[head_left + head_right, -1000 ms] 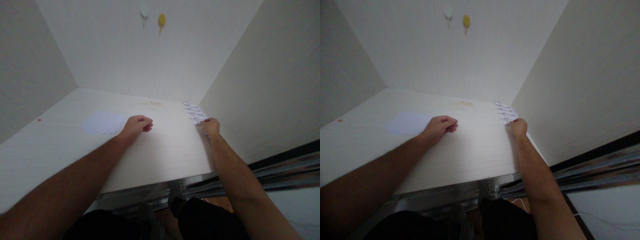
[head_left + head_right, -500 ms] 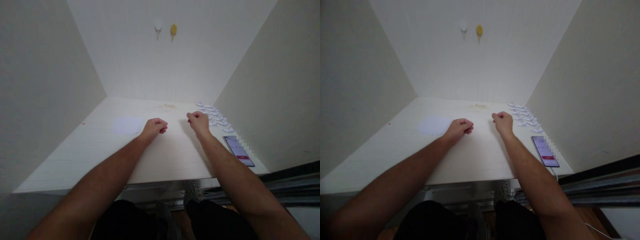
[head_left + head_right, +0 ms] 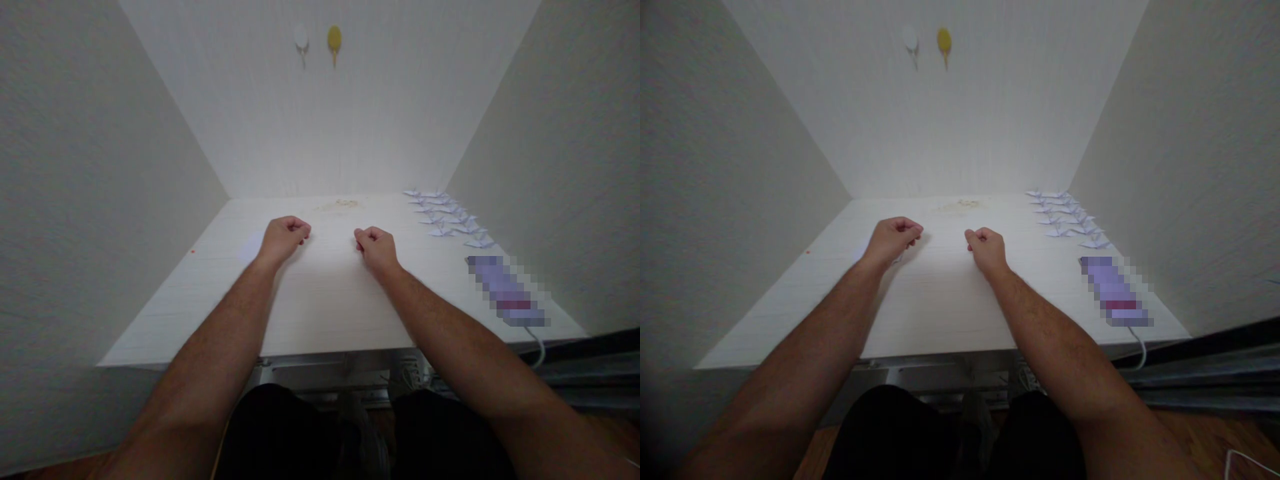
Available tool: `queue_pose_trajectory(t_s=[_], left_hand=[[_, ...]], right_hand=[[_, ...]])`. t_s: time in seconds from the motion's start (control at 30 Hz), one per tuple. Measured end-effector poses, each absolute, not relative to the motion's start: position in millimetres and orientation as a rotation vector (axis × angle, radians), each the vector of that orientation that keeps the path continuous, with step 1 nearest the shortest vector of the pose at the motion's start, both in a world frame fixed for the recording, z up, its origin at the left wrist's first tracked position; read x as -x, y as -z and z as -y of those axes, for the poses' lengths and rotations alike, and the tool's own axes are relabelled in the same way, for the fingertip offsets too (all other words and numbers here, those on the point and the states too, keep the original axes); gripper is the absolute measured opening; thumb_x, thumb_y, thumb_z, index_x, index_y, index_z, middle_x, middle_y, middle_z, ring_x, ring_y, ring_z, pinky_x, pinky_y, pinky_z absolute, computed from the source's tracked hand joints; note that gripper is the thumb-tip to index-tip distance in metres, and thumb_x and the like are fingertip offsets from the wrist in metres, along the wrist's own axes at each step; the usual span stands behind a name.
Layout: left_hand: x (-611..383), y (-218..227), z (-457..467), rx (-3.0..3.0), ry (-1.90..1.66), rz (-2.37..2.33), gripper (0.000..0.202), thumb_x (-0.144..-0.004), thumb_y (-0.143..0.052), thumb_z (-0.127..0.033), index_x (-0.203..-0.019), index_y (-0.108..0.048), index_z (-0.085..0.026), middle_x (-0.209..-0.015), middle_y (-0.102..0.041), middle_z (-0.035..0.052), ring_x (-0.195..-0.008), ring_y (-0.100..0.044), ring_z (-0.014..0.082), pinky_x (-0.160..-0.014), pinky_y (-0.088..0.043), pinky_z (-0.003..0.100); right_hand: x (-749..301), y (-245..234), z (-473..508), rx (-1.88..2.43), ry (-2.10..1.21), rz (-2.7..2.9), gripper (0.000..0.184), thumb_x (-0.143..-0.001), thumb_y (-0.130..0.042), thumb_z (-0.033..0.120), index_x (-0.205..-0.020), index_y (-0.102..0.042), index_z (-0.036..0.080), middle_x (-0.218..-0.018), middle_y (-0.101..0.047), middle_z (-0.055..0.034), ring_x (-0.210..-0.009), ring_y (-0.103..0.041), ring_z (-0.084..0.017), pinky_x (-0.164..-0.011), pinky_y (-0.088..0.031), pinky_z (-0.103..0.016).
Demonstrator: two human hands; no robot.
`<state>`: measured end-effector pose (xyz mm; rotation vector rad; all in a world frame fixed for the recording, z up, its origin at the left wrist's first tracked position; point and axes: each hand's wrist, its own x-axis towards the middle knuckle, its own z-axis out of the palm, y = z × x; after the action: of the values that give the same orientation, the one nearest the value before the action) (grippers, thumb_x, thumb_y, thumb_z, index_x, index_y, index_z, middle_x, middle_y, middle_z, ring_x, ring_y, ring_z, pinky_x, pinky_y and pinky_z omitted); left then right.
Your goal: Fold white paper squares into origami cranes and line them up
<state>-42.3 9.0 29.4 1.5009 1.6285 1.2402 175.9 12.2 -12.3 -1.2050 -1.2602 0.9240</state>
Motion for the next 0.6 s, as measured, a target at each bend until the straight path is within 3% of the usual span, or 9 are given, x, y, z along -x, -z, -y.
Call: queue_pose_trajectory(t_s=[0.13,0.27,0.47,0.6], left_hand=[[79.1,-45.2,-12.7,-1.671,-0.885,-2.083,0.015,-0.064,-0.071,-0.033,-0.064,-0.065,-0.019,-0.061,-0.062,0.0026,-0.056,-0.052,0.0152,-0.054,-0.035,0.028],[93.2,-47.2,-17.7,-1.813,-0.528,-2.222,0.020,-0.062,-0.073,-0.036,-0.058,-0.061,-0.021,-0.061,-0.061,0.0046,-0.059,-0.054,0.0196,-0.056,-0.035,0.031],[107.1,-34.5,-21.6,-1.745,-0.550,-2.093,0.031,-0.064,-0.072,-0.049,-0.060,-0.061,-0.021,-0.061,-0.062,0.0061,-0.056,-0.052,0.0192,-0.054,-0.034,0.030],[114.5,-26.9,-20.8,-1.755,-0.547,-2.062,0.034,-0.055,-0.079,-0.048,-0.064,-0.060,-0.022,-0.064,-0.062,0.0045,-0.058,-0.052,0.0192,-0.054,-0.033,0.029]], right_hand=[[-174.5,6.3,-8.7,1.220,-0.909,1.289,0.034,-0.076,-0.063,0.045,-0.055,-0.051,0.020,-0.047,-0.050,0.0046,-0.043,-0.038,-0.009,-0.047,-0.030,-0.024],[-174.1,5.1,-7.2,1.228,-0.911,1.305,0.033,-0.076,-0.063,0.044,-0.055,-0.052,0.020,-0.047,-0.051,0.0041,-0.043,-0.038,-0.009,-0.047,-0.030,-0.024],[-175.4,8.8,-8.7,1.226,-0.891,1.347,0.034,-0.076,-0.063,0.046,-0.056,-0.054,0.019,-0.048,-0.052,0.0036,-0.044,-0.040,-0.009,-0.048,-0.031,-0.024],[-175.1,10.9,-9.0,1.237,-0.888,1.351,0.035,-0.076,-0.063,0.047,-0.056,-0.053,0.020,-0.049,-0.051,0.0035,-0.044,-0.038,-0.009,-0.047,-0.031,-0.024]])
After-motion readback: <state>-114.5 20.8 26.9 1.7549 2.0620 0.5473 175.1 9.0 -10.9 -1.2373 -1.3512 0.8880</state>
